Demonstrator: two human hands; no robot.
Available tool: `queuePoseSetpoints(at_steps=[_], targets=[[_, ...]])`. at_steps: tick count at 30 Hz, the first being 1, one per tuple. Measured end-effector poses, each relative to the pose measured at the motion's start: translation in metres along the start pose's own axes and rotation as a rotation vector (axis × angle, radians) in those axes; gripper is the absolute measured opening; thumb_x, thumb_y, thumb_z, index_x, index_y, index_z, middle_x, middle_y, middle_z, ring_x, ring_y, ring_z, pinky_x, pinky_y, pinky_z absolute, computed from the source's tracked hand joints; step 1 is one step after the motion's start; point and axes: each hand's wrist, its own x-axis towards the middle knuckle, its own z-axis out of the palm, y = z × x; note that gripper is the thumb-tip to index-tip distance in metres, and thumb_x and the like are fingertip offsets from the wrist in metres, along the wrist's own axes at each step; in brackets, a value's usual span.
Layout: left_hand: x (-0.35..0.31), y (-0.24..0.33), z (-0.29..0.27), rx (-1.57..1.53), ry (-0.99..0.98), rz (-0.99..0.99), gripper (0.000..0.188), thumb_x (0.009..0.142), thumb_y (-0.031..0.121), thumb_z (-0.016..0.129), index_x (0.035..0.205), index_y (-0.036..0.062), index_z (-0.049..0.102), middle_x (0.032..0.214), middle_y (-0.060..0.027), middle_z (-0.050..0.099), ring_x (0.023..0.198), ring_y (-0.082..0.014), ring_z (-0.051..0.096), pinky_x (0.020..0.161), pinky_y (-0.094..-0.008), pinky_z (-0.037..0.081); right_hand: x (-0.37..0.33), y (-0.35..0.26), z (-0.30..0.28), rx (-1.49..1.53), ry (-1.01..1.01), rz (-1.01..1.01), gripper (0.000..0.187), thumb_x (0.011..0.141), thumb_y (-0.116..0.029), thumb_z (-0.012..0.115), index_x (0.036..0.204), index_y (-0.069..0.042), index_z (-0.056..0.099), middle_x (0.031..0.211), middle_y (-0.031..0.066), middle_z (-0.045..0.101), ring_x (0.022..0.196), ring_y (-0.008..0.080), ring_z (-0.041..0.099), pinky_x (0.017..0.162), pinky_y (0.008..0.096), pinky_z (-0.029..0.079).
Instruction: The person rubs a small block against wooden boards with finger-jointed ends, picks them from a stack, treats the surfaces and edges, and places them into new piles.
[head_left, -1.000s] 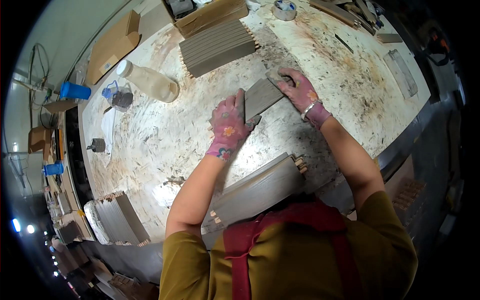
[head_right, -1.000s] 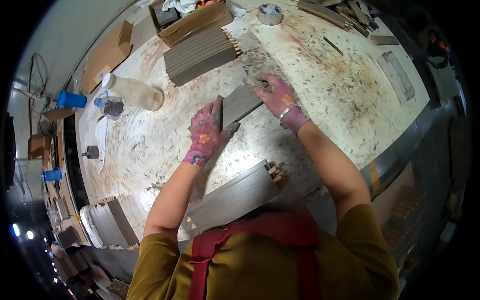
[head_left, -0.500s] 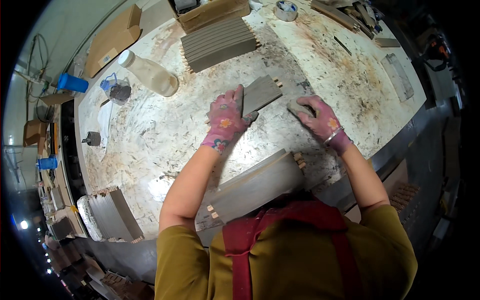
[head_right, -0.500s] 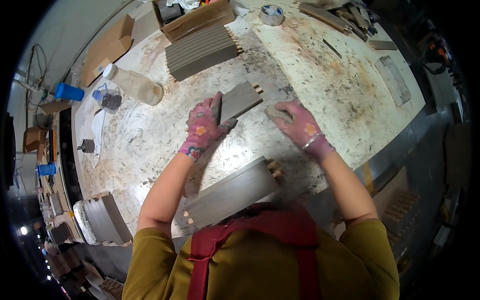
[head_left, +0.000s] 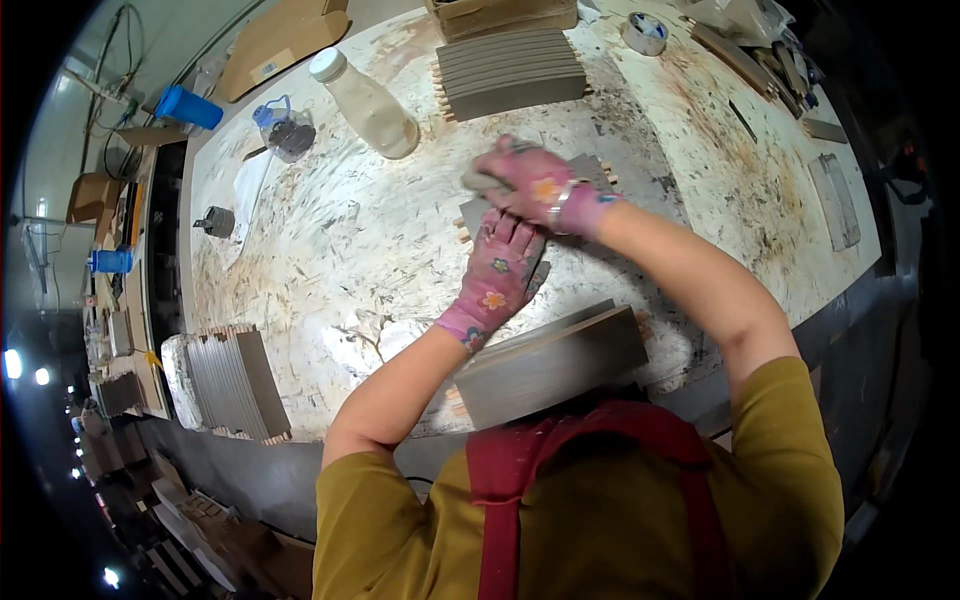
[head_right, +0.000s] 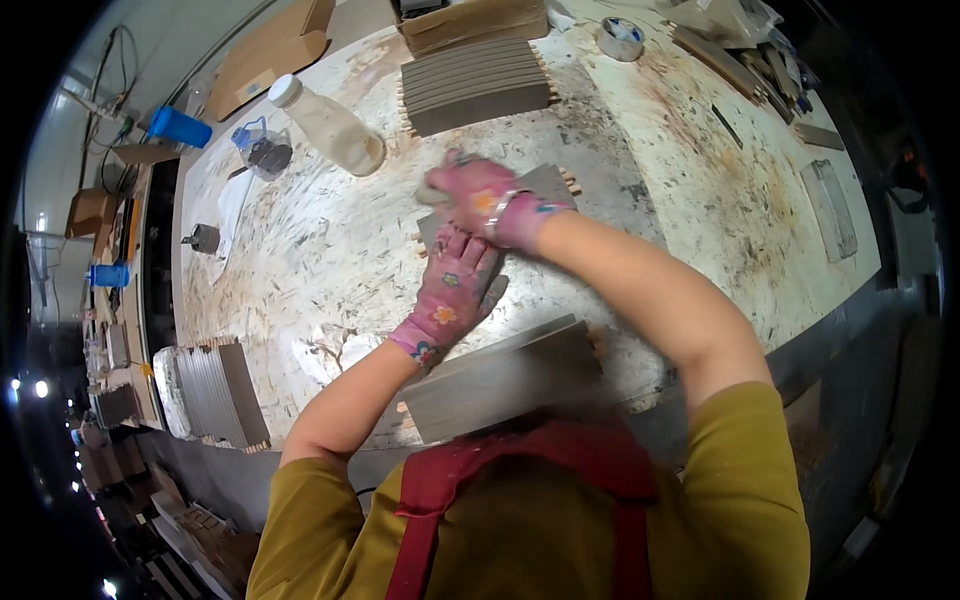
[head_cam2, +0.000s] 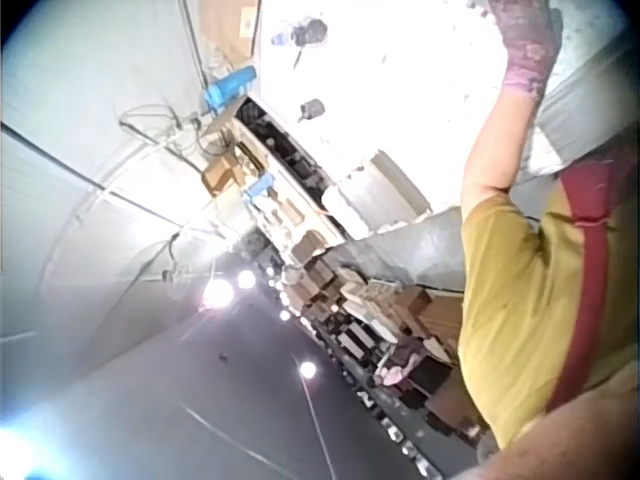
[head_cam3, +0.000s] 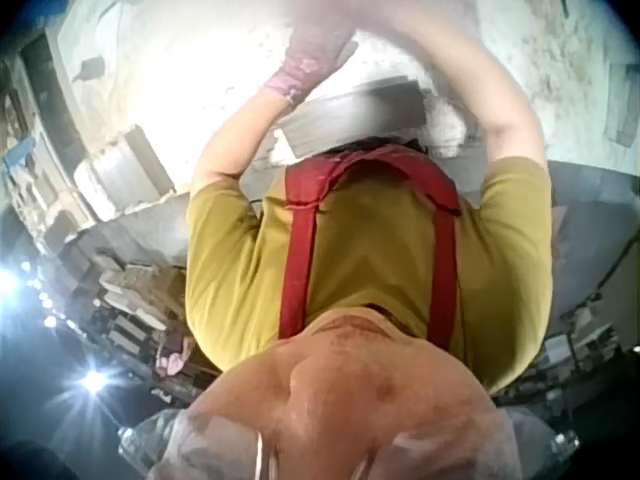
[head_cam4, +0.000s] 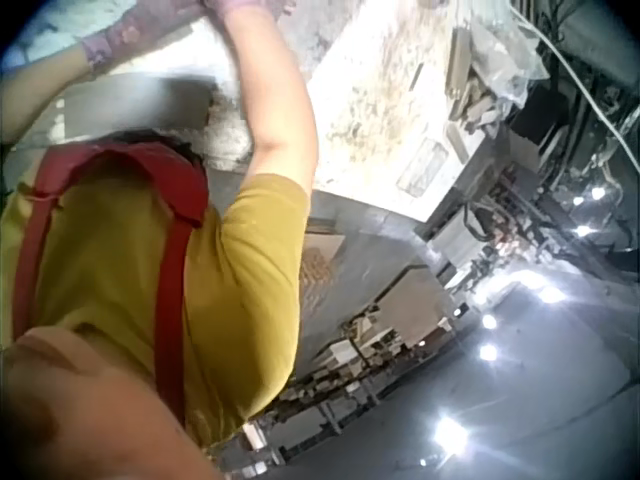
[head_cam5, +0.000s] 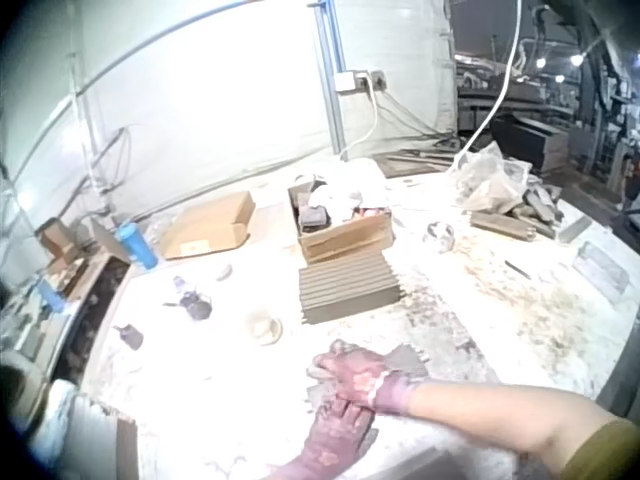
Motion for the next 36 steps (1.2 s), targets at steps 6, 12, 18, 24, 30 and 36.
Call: queuePoseSetpoints(at_steps=[6, 12, 18, 24, 30, 36], targets=[[-0.004, -0.002, -0.007, -0.015, -0.069, -0.052, 0.053, 0.081, 0.029, 0.066, 0.127, 0.0032, 0.057, 0.13, -0.015, 0.053, 0.125, -0.0352, 0.045, 0.109, -0.0523, 0.032, -0.004, 0.034, 0.018, -0.179, 0.101, -0.192, 0.029, 0.087, -0.021, 0.065, 0.115, -0.014, 0.061, 0.112, 0.0151, 0.056, 0.099, 0.0353, 0.061, 0.084, 0.0425, 0.051], [0.007, 0.007, -0.012, 0.037, -0.075, -0.046, 0.067, 0.078, 0.028, 0.07, 0.136, 0.0022, 0.049, 0.138, -0.0149, 0.049, 0.129, -0.034, 0.043, 0.11, -0.0498, 0.032, -0.097, 0.144, -0.058, -0.443, 0.319, 0.116, 0.031, 0.083, -0.017, 0.066, 0.113, -0.014, 0.064, 0.104, 0.0161, 0.058, 0.094, 0.0363, 0.062, 0.083, 0.0418, 0.051], [0.018, 0.014, -0.003, -0.163, -0.094, 0.033, 0.067, 0.075, 0.029, 0.072, 0.132, 0.0012, 0.051, 0.139, -0.0162, 0.047, 0.129, -0.0352, 0.042, 0.108, -0.0461, 0.036, -0.078, 0.1, -0.049, -0.081, 0.344, -0.006, 0.038, 0.086, -0.022, 0.064, 0.121, -0.006, 0.06, 0.113, 0.0159, 0.058, 0.104, 0.0333, 0.059, 0.094, 0.038, 0.047], [0.014, 0.013, 0.033, -0.1, 0.067, 0.091, 0.07, 0.07, 0.039, 0.074, 0.13, 0.0084, 0.055, 0.136, -0.0152, 0.05, 0.128, -0.0348, 0.043, 0.107, -0.051, 0.036, -0.039, 0.029, -0.032, 0.049, 0.174, -0.139, 0.037, 0.087, -0.021, 0.066, 0.122, -0.009, 0.061, 0.119, 0.0137, 0.056, 0.111, 0.0307, 0.057, 0.096, 0.0384, 0.047], [-0.001, 0.009, 0.056, -0.388, -0.098, -0.099, 0.059, 0.078, 0.041, 0.067, 0.128, 0.0097, 0.058, 0.131, -0.0134, 0.057, 0.121, -0.031, 0.054, 0.107, -0.0441, 0.039, -0.002, -0.012, 0.014, -0.229, -0.094, -0.528, 0.029, 0.089, -0.019, 0.062, 0.117, -0.014, 0.064, 0.114, 0.0137, 0.059, 0.098, 0.0333, 0.062, 0.085, 0.0404, 0.052], [0.013, 0.013, 0.031, -0.15, 0.019, -0.039, 0.069, 0.074, 0.044, 0.072, 0.131, 0.01, 0.055, 0.137, -0.0179, 0.048, 0.133, -0.0378, 0.039, 0.11, -0.0538, 0.031, 0.036, -0.008, -0.006, -0.317, -0.108, -0.299, 0.028, 0.09, -0.024, 0.059, 0.115, -0.012, 0.063, 0.105, 0.0172, 0.062, 0.095, 0.0322, 0.063, 0.082, 0.0391, 0.051]])
